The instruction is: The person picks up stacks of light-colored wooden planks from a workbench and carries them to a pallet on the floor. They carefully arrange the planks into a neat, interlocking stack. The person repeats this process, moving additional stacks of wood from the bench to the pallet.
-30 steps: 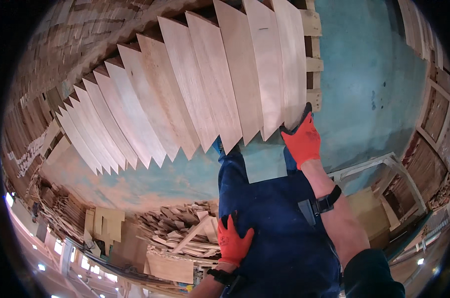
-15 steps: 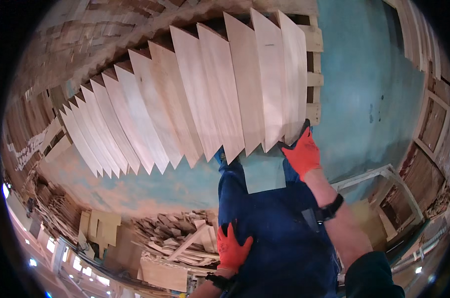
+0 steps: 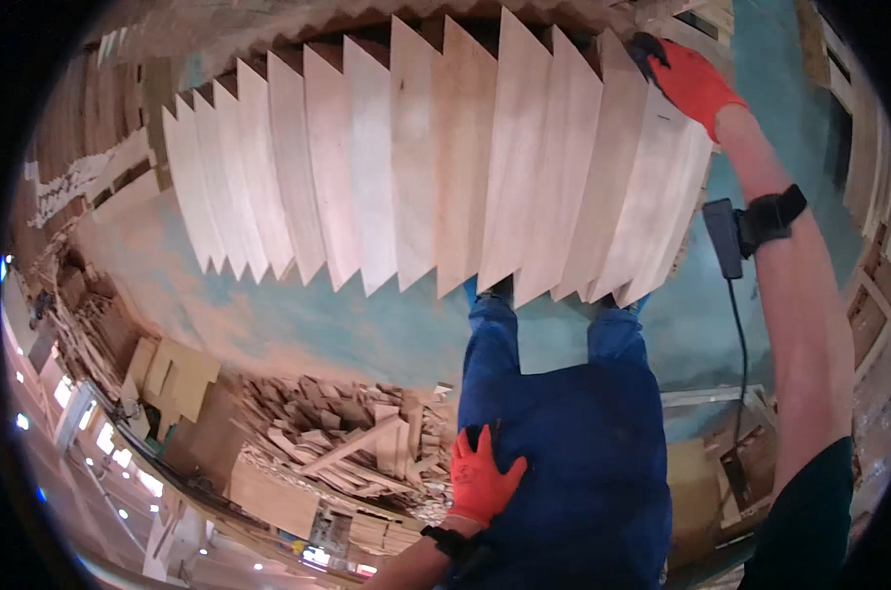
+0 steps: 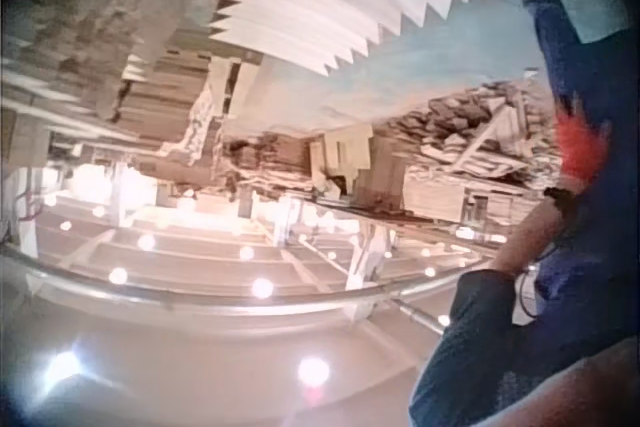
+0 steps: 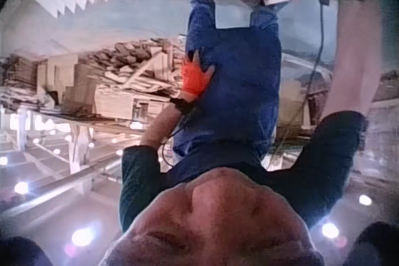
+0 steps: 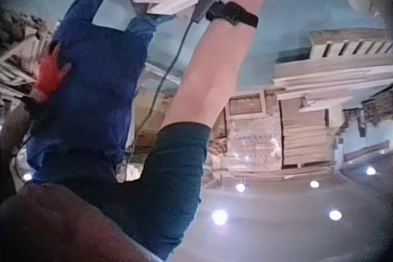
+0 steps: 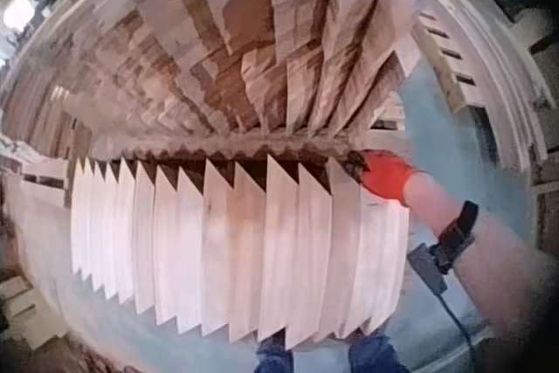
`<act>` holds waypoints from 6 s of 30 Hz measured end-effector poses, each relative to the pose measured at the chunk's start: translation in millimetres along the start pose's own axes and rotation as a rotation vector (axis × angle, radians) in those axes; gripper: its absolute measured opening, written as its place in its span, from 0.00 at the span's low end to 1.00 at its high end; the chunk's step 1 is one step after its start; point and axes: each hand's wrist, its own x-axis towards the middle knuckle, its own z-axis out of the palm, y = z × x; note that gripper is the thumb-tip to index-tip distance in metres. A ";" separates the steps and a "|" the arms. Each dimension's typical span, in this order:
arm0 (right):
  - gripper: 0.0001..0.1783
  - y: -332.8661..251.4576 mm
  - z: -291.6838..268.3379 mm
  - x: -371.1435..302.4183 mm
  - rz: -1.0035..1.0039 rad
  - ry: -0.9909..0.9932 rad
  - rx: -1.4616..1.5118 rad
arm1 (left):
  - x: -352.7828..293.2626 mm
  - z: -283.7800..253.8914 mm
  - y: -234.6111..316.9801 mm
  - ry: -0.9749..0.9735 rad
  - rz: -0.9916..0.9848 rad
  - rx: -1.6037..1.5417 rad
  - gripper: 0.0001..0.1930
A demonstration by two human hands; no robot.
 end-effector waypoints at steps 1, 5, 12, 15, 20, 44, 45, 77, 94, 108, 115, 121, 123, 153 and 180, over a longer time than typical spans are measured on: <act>0.28 -7.1 4.7 4.8 0.024 -0.040 -0.056 | 0.1 -2.7 1.7 -0.004 -0.013 -0.034 0.42; 0.30 -15.2 13.6 -7.5 -0.012 -0.077 -0.353 | 0.1 -7.2 0.6 0.003 -0.019 -0.094 0.43; 0.30 13.2 29.7 -15.0 -0.041 0.222 -0.419 | 4.9 -22.5 -4.0 -0.011 0.029 -0.094 0.42; 0.32 -0.9 0.5 -35.9 0.102 0.374 -0.057 | 3.6 -19.0 -6.3 0.006 0.026 -0.082 0.41; 0.40 29.9 18.0 -151.7 0.709 0.105 0.805 | 3.9 -29.6 -4.5 -0.006 0.025 -0.078 0.41; 0.25 15.6 -48.4 -338.2 0.158 -0.288 0.509 | -124.0 16.4 -68.8 0.027 -0.127 -0.335 0.37; 0.24 24.3 -56.8 -347.5 0.140 -0.301 0.518 | -144.3 17.7 -72.9 0.083 -0.147 -0.379 0.37; 0.29 -119.3 98.8 -347.2 0.038 -0.480 -0.243 | -56.8 90.1 -106.9 0.114 -0.256 0.009 0.36; 0.26 -184.1 91.3 -288.5 -0.229 -0.338 -0.329 | -52.8 95.0 -128.5 0.172 -0.243 -0.109 0.34; 0.25 -249.5 115.1 -261.1 -0.280 -0.377 -0.424 | -50.5 83.1 -137.4 0.163 -0.262 -0.178 0.32; 0.26 -269.7 106.9 -258.7 -0.350 -0.347 -0.386 | -46.6 72.7 -140.3 0.127 -0.266 -0.232 0.31; 0.25 -290.5 116.0 -248.4 -0.311 -0.447 -0.449 | -45.7 69.8 -142.2 0.143 -0.260 -0.241 0.30; 0.25 -290.4 121.0 -249.2 -0.362 -0.408 -0.432 | -46.3 74.7 -142.9 0.153 -0.267 -0.251 0.29; 0.24 -409.0 144.4 -195.9 -0.636 -0.272 -0.410 | -43.0 63.5 -159.2 0.194 -0.263 -0.336 0.27; 0.30 -532.2 164.6 -125.2 -0.767 -0.299 -0.674 | -40.0 51.7 -178.0 0.174 -0.298 -0.476 0.29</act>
